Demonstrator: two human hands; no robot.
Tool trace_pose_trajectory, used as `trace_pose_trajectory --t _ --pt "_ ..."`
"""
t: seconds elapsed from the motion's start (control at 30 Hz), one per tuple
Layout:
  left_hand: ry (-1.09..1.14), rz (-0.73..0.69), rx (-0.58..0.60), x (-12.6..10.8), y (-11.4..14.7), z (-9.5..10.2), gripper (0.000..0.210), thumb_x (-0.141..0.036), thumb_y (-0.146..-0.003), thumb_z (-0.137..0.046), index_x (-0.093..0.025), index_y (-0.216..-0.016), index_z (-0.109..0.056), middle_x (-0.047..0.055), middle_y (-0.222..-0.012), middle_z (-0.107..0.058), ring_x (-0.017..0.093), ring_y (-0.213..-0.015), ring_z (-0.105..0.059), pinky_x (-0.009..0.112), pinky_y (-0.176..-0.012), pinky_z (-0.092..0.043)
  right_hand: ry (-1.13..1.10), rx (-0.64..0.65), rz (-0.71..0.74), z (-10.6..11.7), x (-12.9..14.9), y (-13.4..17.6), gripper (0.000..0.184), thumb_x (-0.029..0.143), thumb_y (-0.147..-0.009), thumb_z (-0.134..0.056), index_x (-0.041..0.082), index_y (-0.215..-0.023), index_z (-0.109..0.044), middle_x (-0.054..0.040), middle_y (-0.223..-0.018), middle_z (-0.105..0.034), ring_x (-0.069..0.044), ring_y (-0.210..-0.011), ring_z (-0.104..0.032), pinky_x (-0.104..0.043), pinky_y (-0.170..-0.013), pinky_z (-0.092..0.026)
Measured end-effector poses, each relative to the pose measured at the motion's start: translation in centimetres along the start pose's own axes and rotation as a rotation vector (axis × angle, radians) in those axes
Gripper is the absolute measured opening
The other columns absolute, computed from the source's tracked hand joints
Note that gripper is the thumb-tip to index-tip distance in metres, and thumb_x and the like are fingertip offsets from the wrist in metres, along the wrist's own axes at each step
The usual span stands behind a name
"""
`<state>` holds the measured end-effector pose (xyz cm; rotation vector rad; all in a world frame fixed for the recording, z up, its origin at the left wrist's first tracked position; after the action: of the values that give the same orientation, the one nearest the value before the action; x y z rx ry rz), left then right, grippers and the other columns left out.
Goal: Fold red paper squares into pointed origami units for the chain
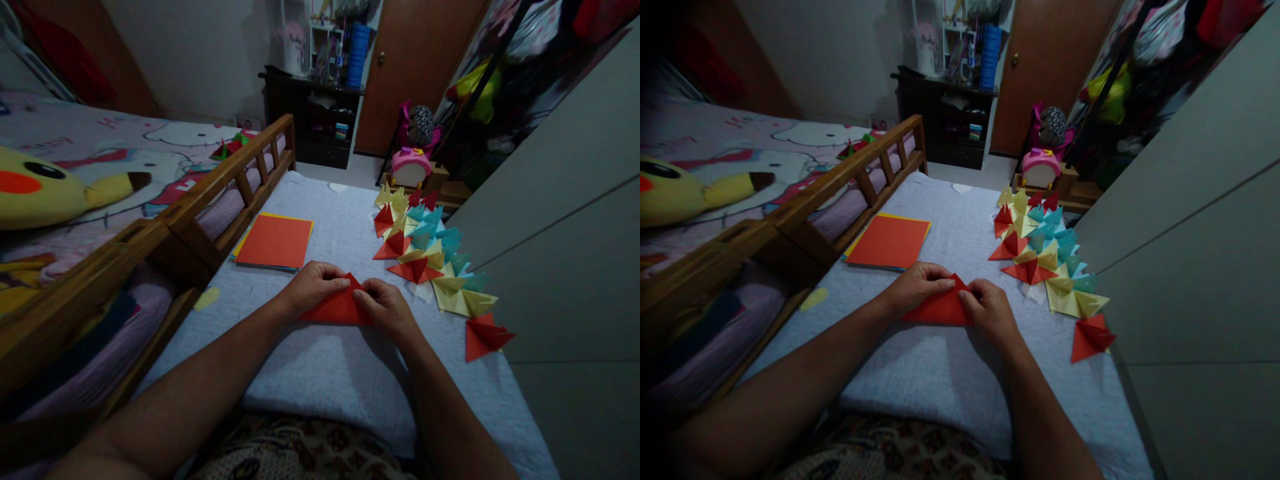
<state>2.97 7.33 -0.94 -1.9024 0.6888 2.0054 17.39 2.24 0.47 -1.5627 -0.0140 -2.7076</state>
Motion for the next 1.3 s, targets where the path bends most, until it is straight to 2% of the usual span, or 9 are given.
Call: trace_pose_trajectory --t 0.4,0.77,1.13,1.23,1.3 --pt "-0.052 -0.005 -0.016 0.0 0.1 0.3 0.03 -0.041 -0.071 -0.073 -0.012 -0.079 -0.075 0.004 -0.073 -0.069 0.014 -0.065 -0.057 0.024 -0.058 -0.043 0.006 0.004 0.008 0.0 0.2 0.0 0.024 0.039 -0.083 -0.056 0.019 -0.069 -0.059 0.0023 -0.063 -0.054 -0.013 -0.06 -0.046 -0.024 -0.054 -0.034" --pt "-0.08 -0.003 -0.026 0.0 0.1 0.3 0.027 -0.041 -0.072 -0.072 -0.014 -0.079 -0.074 0.003 -0.074 -0.07 0.015 -0.068 -0.06 0.025 -0.063 -0.044 0.053 0.085 0.018 -0.3 0.3 0.0 0.025 0.036 -0.085 -0.055 0.019 -0.066 -0.058 0.0033 -0.06 -0.051 -0.012 -0.057 -0.042 -0.023 -0.052 -0.032" --pt "-0.162 -0.041 -0.082 0.0 -0.1 0.8 0.024 -0.038 -0.074 -0.07 -0.014 -0.076 -0.074 0.003 -0.072 -0.07 0.016 -0.067 -0.06 0.026 -0.063 -0.044 0.09 0.113 -0.005 -0.9 -0.1 0.0 0.025 0.035 -0.086 -0.054 0.019 -0.068 -0.058 0.0028 -0.062 -0.054 -0.012 -0.058 -0.046 -0.025 -0.055 -0.033" --pt "-0.263 -0.079 -0.107 -0.2 -0.3 1.0 0.023 -0.036 -0.077 -0.066 -0.015 -0.076 -0.074 0.004 -0.074 -0.071 0.017 -0.07 -0.062 0.027 -0.065 -0.045 0.163 0.082 0.023 -0.9 -0.2 0.0 0.015 0.03 -0.086 -0.056 0.019 -0.081 -0.063 0.0012 -0.068 -0.06 -0.014 -0.063 -0.051 -0.026 -0.059 -0.037" --pt "-0.362 -0.107 -0.136 -0.3 -0.4 1.2 0.022 -0.033 -0.079 -0.063 -0.015 -0.076 -0.074 0.004 -0.075 -0.071 0.018 -0.073 -0.063 0.027 -0.067 -0.045 0.24 -0.018 0.077 -0.4 0.0 0.1 0.018 0.026 -0.084 -0.059 0.018 -0.099 -0.065 -0.0025 -0.08 -0.065 -0.018 -0.073 -0.056 -0.029 -0.067 -0.042"
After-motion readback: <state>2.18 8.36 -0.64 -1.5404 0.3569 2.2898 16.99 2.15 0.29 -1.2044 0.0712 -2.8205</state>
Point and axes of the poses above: each hand's wrist, its own y-axis away from the middle knuckle, its own z-axis out of the back of the hand, x = y × z, the point moved 7 cm from there along -y, towards the middle knuckle
